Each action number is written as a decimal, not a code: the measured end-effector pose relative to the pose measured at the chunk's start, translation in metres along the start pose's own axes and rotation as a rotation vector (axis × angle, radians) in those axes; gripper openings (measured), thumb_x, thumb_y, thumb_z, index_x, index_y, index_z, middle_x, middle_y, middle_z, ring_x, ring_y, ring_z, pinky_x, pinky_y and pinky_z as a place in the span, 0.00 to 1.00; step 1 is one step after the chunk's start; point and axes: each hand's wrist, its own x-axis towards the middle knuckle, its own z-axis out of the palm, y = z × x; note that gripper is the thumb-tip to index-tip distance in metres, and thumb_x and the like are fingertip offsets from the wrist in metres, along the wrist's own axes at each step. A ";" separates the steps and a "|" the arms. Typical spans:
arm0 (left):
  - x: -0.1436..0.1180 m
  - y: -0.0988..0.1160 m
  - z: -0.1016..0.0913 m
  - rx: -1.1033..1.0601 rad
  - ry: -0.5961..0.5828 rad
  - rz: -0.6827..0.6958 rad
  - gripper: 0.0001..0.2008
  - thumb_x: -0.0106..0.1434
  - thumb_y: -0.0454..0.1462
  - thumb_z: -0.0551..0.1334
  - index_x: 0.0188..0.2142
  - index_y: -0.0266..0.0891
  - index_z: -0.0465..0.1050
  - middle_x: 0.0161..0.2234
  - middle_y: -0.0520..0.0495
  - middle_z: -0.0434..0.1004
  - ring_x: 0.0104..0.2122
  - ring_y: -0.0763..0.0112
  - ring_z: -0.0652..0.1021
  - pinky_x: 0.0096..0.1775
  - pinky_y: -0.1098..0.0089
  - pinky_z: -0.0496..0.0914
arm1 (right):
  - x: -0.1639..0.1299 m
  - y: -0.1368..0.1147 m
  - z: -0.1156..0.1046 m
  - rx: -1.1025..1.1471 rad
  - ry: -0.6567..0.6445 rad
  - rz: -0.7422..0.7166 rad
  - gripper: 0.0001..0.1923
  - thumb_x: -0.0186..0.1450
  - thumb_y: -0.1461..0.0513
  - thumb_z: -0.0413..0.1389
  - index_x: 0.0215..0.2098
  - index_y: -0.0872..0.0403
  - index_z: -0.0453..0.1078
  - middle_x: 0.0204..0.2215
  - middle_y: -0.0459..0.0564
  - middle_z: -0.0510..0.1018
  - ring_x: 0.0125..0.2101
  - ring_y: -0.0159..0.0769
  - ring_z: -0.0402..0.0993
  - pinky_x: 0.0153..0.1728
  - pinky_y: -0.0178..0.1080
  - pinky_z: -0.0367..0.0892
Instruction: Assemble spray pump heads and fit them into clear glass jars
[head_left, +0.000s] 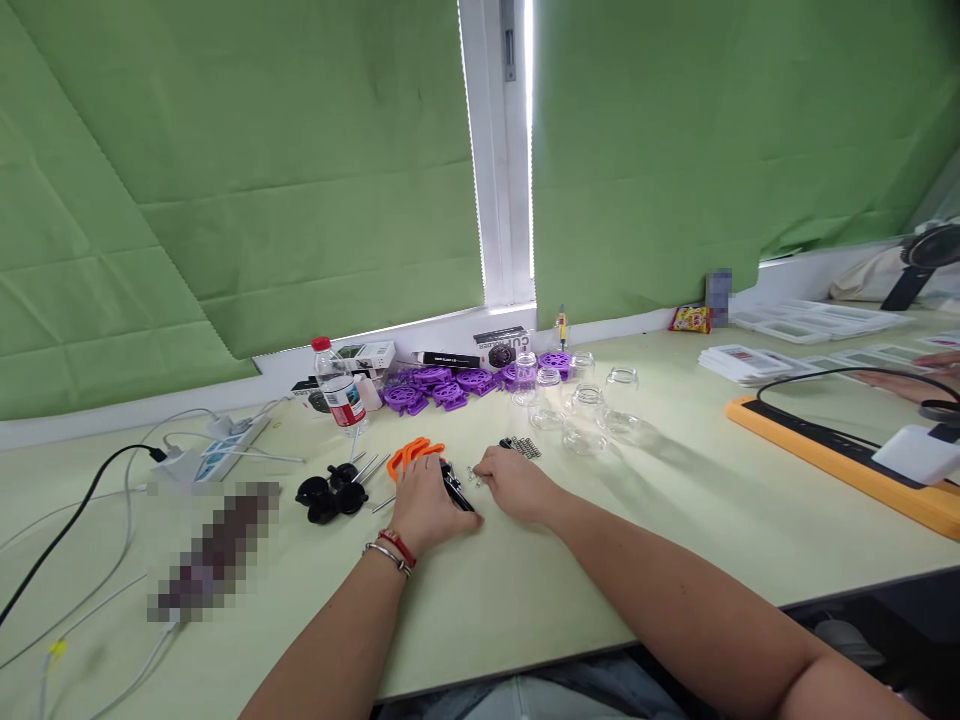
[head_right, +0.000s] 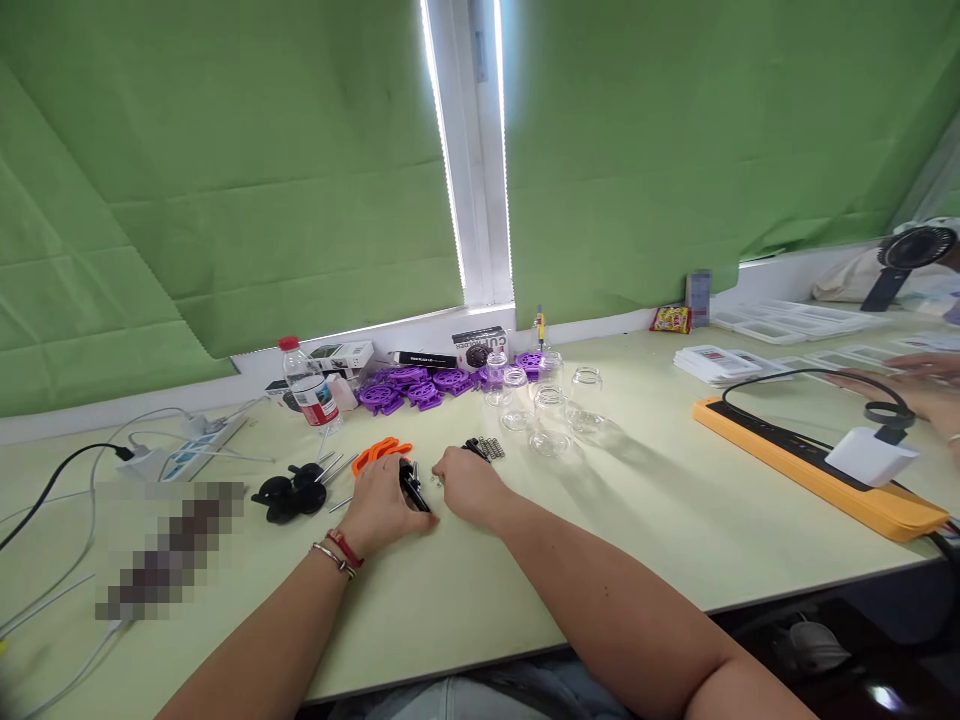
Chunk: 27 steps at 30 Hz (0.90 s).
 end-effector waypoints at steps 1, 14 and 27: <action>-0.001 0.000 -0.001 0.004 0.008 -0.002 0.38 0.31 0.53 0.68 0.42 0.37 0.64 0.42 0.40 0.68 0.45 0.50 0.68 0.48 0.57 0.60 | 0.000 0.001 -0.004 0.000 0.013 0.020 0.10 0.60 0.70 0.49 0.25 0.57 0.71 0.31 0.49 0.68 0.28 0.30 0.63 0.27 0.32 0.52; -0.014 0.005 -0.011 0.077 0.228 0.013 0.43 0.39 0.49 0.67 0.56 0.43 0.59 0.54 0.38 0.57 0.54 0.46 0.59 0.52 0.53 0.54 | -0.003 -0.014 0.003 0.512 -0.172 0.118 0.12 0.59 0.59 0.52 0.22 0.57 0.68 0.19 0.44 0.68 0.19 0.26 0.55 0.21 0.30 0.53; -0.007 -0.017 -0.013 0.092 0.023 -0.172 0.28 0.46 0.59 0.61 0.38 0.42 0.72 0.41 0.38 0.69 0.45 0.46 0.68 0.45 0.52 0.60 | -0.005 0.019 -0.028 0.410 -0.462 0.209 0.07 0.55 0.62 0.54 0.20 0.55 0.67 0.22 0.47 0.77 0.16 0.27 0.62 0.19 0.32 0.58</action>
